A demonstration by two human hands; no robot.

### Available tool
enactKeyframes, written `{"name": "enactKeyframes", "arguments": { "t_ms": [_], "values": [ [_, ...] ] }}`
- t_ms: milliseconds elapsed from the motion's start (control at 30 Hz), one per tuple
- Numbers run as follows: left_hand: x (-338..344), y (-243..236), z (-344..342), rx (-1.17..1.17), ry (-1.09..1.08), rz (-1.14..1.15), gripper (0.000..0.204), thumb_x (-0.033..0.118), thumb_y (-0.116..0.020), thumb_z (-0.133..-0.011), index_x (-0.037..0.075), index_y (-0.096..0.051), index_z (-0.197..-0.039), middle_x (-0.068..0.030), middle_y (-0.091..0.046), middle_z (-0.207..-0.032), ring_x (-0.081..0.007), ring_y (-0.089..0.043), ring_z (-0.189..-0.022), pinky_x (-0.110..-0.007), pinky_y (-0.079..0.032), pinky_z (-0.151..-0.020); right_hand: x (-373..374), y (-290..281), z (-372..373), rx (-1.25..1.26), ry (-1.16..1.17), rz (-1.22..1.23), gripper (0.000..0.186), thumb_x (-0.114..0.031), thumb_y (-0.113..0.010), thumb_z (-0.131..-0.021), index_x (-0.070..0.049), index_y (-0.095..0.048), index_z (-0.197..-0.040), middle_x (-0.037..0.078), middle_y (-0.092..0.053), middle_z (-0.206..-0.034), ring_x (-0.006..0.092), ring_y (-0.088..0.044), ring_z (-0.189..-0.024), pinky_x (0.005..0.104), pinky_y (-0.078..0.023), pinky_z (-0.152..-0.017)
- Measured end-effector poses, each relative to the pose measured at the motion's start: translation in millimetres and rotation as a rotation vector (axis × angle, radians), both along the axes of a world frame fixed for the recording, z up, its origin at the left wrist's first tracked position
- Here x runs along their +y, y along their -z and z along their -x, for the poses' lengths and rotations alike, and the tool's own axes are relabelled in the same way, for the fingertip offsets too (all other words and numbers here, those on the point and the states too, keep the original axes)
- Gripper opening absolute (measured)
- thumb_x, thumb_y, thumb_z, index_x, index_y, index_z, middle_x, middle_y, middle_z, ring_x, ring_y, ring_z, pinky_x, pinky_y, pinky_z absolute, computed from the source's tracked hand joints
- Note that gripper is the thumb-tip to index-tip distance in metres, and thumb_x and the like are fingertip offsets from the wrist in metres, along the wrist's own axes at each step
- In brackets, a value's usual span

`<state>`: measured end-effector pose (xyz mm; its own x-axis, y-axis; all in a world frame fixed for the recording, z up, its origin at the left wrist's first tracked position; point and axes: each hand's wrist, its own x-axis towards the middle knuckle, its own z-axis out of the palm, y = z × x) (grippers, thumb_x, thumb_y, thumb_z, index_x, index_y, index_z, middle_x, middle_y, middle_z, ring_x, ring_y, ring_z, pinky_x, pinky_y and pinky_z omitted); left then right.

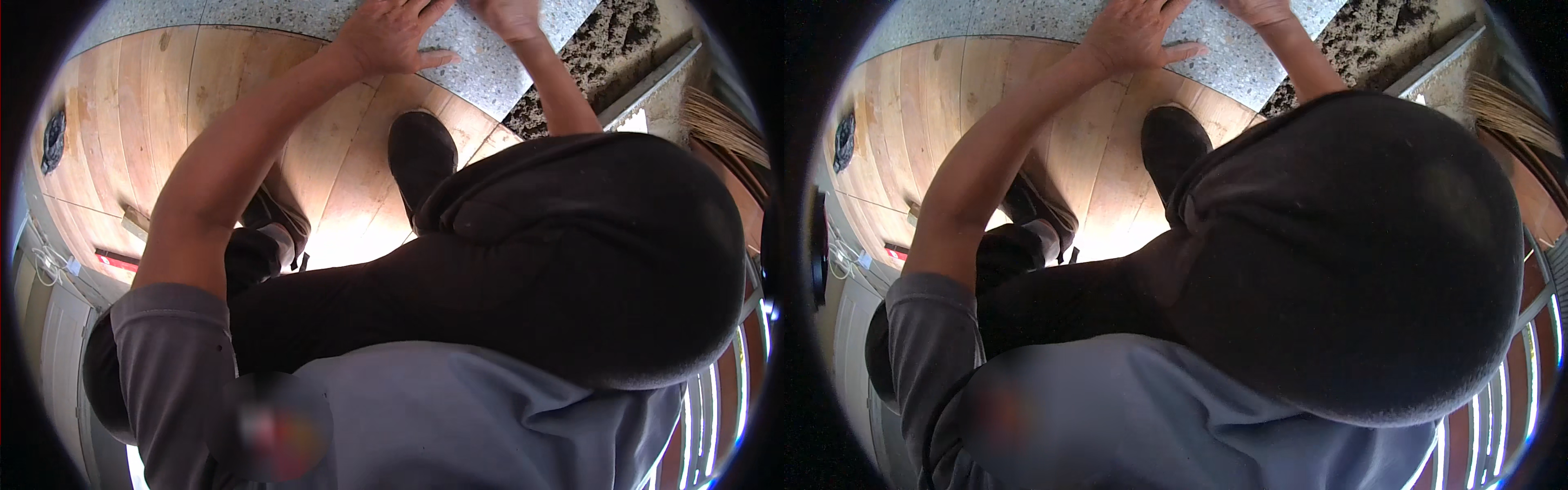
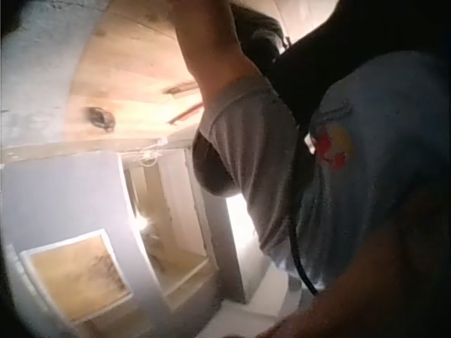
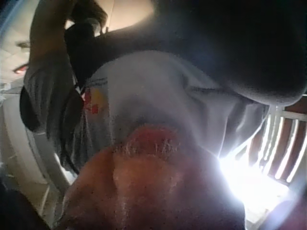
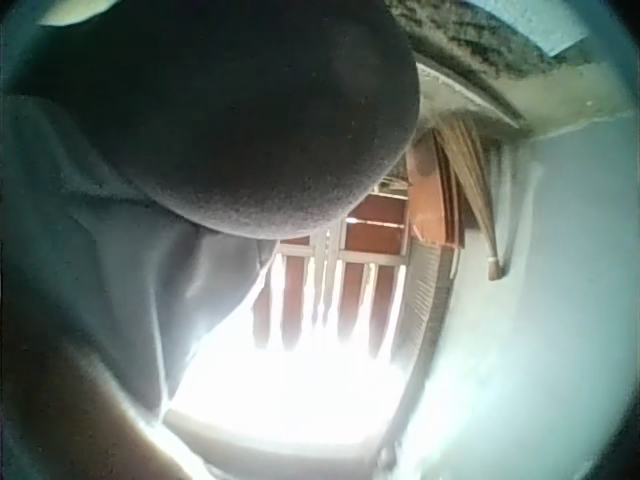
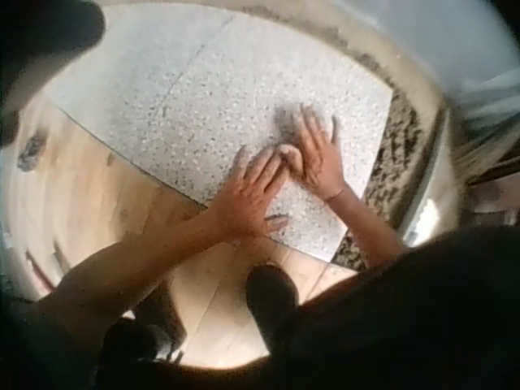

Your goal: The recorder is laying floor tiles on a sand bed and leveling them.

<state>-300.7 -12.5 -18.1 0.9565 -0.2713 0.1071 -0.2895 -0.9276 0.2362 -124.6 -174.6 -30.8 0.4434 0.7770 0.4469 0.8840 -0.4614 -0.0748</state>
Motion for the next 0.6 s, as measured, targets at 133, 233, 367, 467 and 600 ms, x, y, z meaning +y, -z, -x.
{"name": "enactKeyframes", "arguments": {
  "t_ms": [133, 233, 367, 467, 600],
  "values": [
    [-2, 1, -1, -0.015, 0.001, -0.005, 0.101, 0.072, -0.055, -0.094, -0.005, -0.043, -0.158, -0.0274, -0.032, -0.170, -0.0431, -0.023, -0.160, -0.071, -0.010, -0.126, 5, 6, 5, 0.045, 0.004, 0.016, 0.071, -0.048, -0.057, -0.109, 0.001, -0.044, -0.159, 0.029, -0.047, -0.161, 0.0512, -0.049, -0.144, 0.0663, -0.029, -0.122],
    [-1, 2, 0, -0.046, -0.004, 0.012, 0.100, 0.071, -0.054, -0.095, -0.006, -0.042, -0.158, -0.0284, -0.037, -0.167, -0.0443, -0.029, -0.158, -0.072, -0.013, -0.125, 2, 12, 6, 0.095, -0.020, -0.041, 0.072, -0.047, -0.058, -0.108, 0.001, -0.044, -0.159, 0.030, -0.048, -0.159, 0.0540, -0.052, -0.140, 0.0656, -0.030, -0.122],
    [9, 7, 8, -0.132, -0.220, 0.061, 0.097, 0.068, -0.055, -0.096, -0.005, -0.042, -0.158, -0.0293, -0.038, -0.166, -0.0455, -0.031, -0.156, -0.072, -0.012, -0.125, -3, 14, 2, 0.119, 0.010, -0.017, 0.072, -0.045, -0.059, -0.108, 0.001, -0.042, -0.160, 0.030, -0.048, -0.160, 0.0506, -0.051, -0.143, 0.0658, -0.028, -0.123],
    [24, 7, 19, -0.099, -0.391, -0.023, 0.095, 0.066, -0.057, -0.098, -0.004, -0.041, -0.159, -0.0294, -0.037, -0.166, -0.0461, -0.030, -0.156, -0.072, -0.011, -0.126, 0, 5, 5, 0.095, -0.019, -0.003, 0.070, -0.043, -0.059, -0.108, 0.000, -0.041, -0.161, 0.030, -0.046, -0.161, 0.0502, -0.048, -0.146, 0.0658, -0.027, -0.124],
    [24, 14, 15, -0.184, -0.414, -0.070, 0.100, 0.076, -0.057, -0.093, -0.004, -0.051, -0.153, -0.0322, -0.045, -0.159, -0.0466, -0.038, -0.151, -0.074, -0.018, -0.121, 20, -13, 21, 0.142, -0.097, -0.043, 0.066, -0.045, -0.056, -0.109, -0.002, -0.046, -0.158, 0.025, -0.044, -0.165, 0.0440, -0.043, -0.151, 0.0643, -0.023, -0.125]
  ]
}}
